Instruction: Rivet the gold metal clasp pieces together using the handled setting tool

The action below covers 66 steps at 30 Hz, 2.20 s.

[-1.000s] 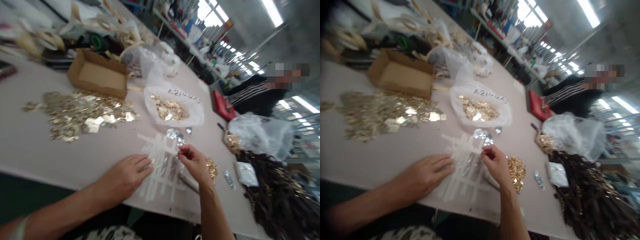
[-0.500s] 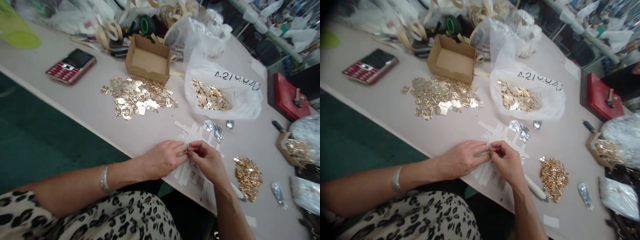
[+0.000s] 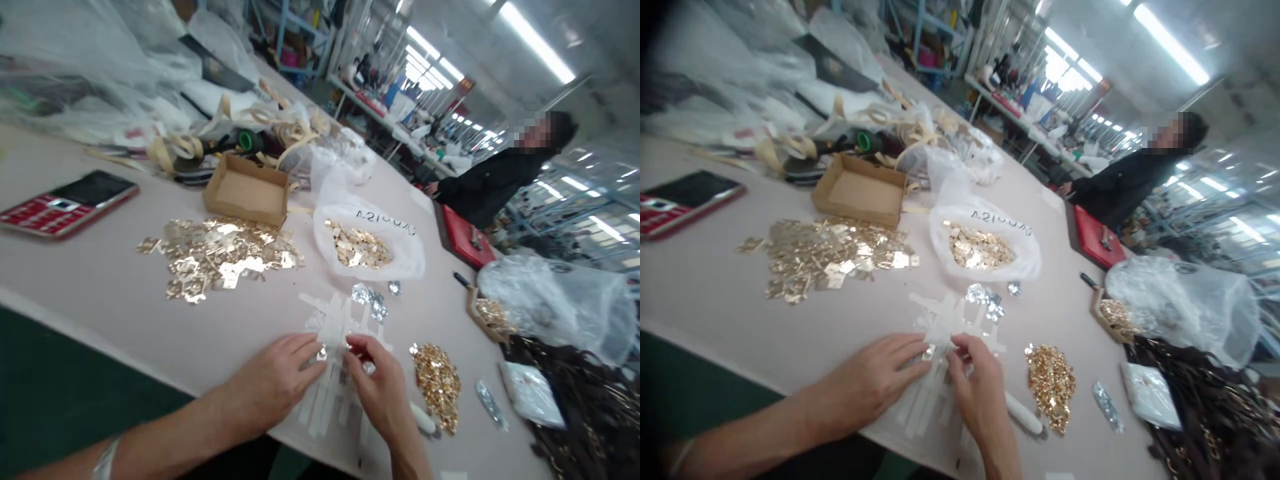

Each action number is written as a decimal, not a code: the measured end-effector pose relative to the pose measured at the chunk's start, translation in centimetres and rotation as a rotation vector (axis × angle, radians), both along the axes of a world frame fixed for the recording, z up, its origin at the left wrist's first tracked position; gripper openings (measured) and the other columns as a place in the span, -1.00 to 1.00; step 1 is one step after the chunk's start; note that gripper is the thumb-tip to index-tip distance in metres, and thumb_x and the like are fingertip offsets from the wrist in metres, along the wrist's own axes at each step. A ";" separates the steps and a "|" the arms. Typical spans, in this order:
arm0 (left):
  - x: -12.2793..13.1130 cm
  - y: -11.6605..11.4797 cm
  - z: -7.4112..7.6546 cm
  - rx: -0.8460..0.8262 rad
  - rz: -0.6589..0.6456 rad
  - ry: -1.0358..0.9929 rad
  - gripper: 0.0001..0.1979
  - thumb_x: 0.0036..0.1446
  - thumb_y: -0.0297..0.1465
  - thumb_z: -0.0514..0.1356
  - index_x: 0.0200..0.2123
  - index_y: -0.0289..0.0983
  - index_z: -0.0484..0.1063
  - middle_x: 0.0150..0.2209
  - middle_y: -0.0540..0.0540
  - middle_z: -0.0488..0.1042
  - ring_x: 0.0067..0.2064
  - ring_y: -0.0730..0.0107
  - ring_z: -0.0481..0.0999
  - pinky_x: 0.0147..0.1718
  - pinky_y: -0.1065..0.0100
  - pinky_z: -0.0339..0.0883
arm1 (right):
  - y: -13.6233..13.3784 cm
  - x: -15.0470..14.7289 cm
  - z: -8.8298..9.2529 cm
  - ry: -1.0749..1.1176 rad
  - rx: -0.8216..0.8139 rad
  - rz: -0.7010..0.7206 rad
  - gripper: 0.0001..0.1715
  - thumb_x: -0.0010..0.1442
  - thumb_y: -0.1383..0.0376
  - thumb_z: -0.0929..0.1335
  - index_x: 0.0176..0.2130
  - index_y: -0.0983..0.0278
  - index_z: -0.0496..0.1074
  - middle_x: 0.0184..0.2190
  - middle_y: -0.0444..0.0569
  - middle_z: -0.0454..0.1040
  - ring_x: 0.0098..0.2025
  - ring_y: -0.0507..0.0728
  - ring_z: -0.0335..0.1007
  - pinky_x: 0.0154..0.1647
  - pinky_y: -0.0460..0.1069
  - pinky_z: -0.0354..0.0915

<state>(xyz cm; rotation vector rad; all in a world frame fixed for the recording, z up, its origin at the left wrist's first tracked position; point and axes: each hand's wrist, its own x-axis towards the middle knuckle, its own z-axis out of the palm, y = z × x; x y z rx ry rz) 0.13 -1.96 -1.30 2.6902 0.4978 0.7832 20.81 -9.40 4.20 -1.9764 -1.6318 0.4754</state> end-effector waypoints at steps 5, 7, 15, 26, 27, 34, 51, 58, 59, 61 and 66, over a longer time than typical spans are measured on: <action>0.3 0.1 -1.1 0.028 0.017 -0.079 -0.69 0.23 -0.58 0.06 -0.03 -0.24 0.46 0.03 -0.14 0.51 0.13 0.18 0.46 0.13 0.13 0.42 | -6.5 6.6 -1.6 -0.632 0.226 0.036 -0.71 0.23 0.21 0.35 -0.03 0.14 0.45 -0.17 -0.04 0.59 -0.16 0.21 0.55 -0.21 0.09 0.49; 0.3 0.1 -1.2 0.039 0.019 -0.090 -0.67 0.22 -0.59 0.04 -0.02 -0.23 0.46 0.04 -0.14 0.51 0.13 0.17 0.47 0.12 0.12 0.43 | -8.2 8.3 -2.7 -0.719 0.244 0.103 -0.67 0.22 0.22 0.37 0.00 0.12 0.44 -0.14 -0.05 0.60 -0.15 0.23 0.55 -0.17 0.11 0.50; -0.4 0.5 0.5 0.073 -0.006 -0.023 -0.76 0.26 -0.54 0.06 -0.10 -0.29 0.48 0.02 -0.24 0.51 0.10 0.19 0.49 0.08 0.14 0.46 | -9.9 7.5 -2.1 -0.375 0.296 -0.174 -0.72 0.23 0.12 0.36 -0.09 0.17 0.46 -0.23 0.01 0.58 -0.23 0.21 0.54 -0.27 0.07 0.45; -1.5 2.5 1.1 0.061 -0.195 0.081 -0.72 0.31 -0.44 0.08 0.05 -0.33 0.42 0.14 -0.22 0.45 0.23 0.13 0.37 0.16 0.12 0.35 | -2.3 0.6 0.9 1.471 0.688 -0.555 -0.78 -0.05 0.29 0.44 -0.35 0.27 0.36 -0.52 -0.24 0.30 -0.48 -0.04 0.27 -0.33 -0.03 0.38; -1.4 2.5 1.2 0.068 -0.194 0.085 -0.72 0.32 -0.44 0.08 0.05 -0.33 0.42 0.13 -0.21 0.46 0.22 0.13 0.37 0.14 0.12 0.35 | -1.7 0.3 0.8 1.529 0.677 -0.558 -0.80 -0.04 0.28 0.43 -0.41 0.27 0.33 -0.59 -0.27 0.23 -0.55 -0.06 0.20 -0.40 -0.05 0.34; -1.0 2.3 1.2 0.092 -0.159 0.115 -0.72 0.37 -0.41 0.03 0.04 -0.29 0.43 0.11 -0.12 0.47 0.19 0.16 0.37 0.09 0.17 0.33 | 1.4 -0.3 0.0 1.584 0.658 -0.622 -0.56 0.08 0.25 0.37 -0.64 0.22 0.08 -0.79 -0.37 -0.08 -0.75 -0.08 -0.25 -0.70 -0.13 0.02; -0.9 2.3 1.7 0.044 -0.177 0.128 -0.75 0.36 -0.44 0.02 -0.02 -0.33 0.44 0.08 -0.15 0.48 0.19 0.18 0.38 0.05 0.19 0.31 | 3.3 -0.3 -2.2 1.569 0.649 -0.429 -0.53 0.05 0.33 0.29 -0.67 0.21 -0.08 -0.80 -0.36 -0.22 -0.81 -0.10 -0.29 -0.78 -0.14 -0.08; -0.9 2.6 1.5 -0.056 -0.191 0.131 -0.76 0.32 -0.43 0.05 -0.05 -0.35 0.46 0.13 -0.16 0.46 0.23 0.16 0.35 0.12 0.16 0.26 | 3.9 -2.3 -0.6 1.366 0.594 -0.154 -0.48 0.20 0.25 0.25 -0.67 0.23 -0.07 -0.80 -0.32 -0.13 -0.80 -0.10 -0.25 -0.76 -0.13 -0.04; -0.9 2.6 1.6 -0.063 -0.191 0.124 -0.77 0.31 -0.43 0.06 -0.07 -0.35 0.46 0.13 -0.17 0.46 0.23 0.16 0.35 0.13 0.17 0.26 | 3.8 -2.9 -0.3 1.324 0.587 -0.097 -0.48 0.22 0.24 0.24 -0.67 0.24 -0.05 -0.79 -0.31 -0.10 -0.79 -0.10 -0.22 -0.74 -0.13 0.00; -0.9 2.4 1.8 -0.068 -0.193 0.106 -0.80 0.29 -0.42 0.09 -0.10 -0.34 0.45 0.10 -0.17 0.47 0.22 0.17 0.36 0.12 0.17 0.27 | 3.2 -4.3 0.2 1.245 0.590 -0.023 -0.53 0.23 0.27 0.23 -0.66 0.25 0.02 -0.77 -0.28 -0.04 -0.75 -0.09 -0.12 -0.67 -0.11 0.09; -0.9 1.2 1.2 -0.068 -0.137 0.043 -0.79 0.18 -0.48 0.12 -0.11 -0.24 0.42 0.10 -0.08 0.48 0.19 0.23 0.39 0.16 0.21 0.23 | 2.2 -6.5 -0.6 1.121 0.736 -0.021 -0.51 0.29 0.25 0.24 -0.64 0.26 0.13 -0.74 -0.25 0.02 -0.69 -0.06 -0.01 -0.62 -0.11 0.11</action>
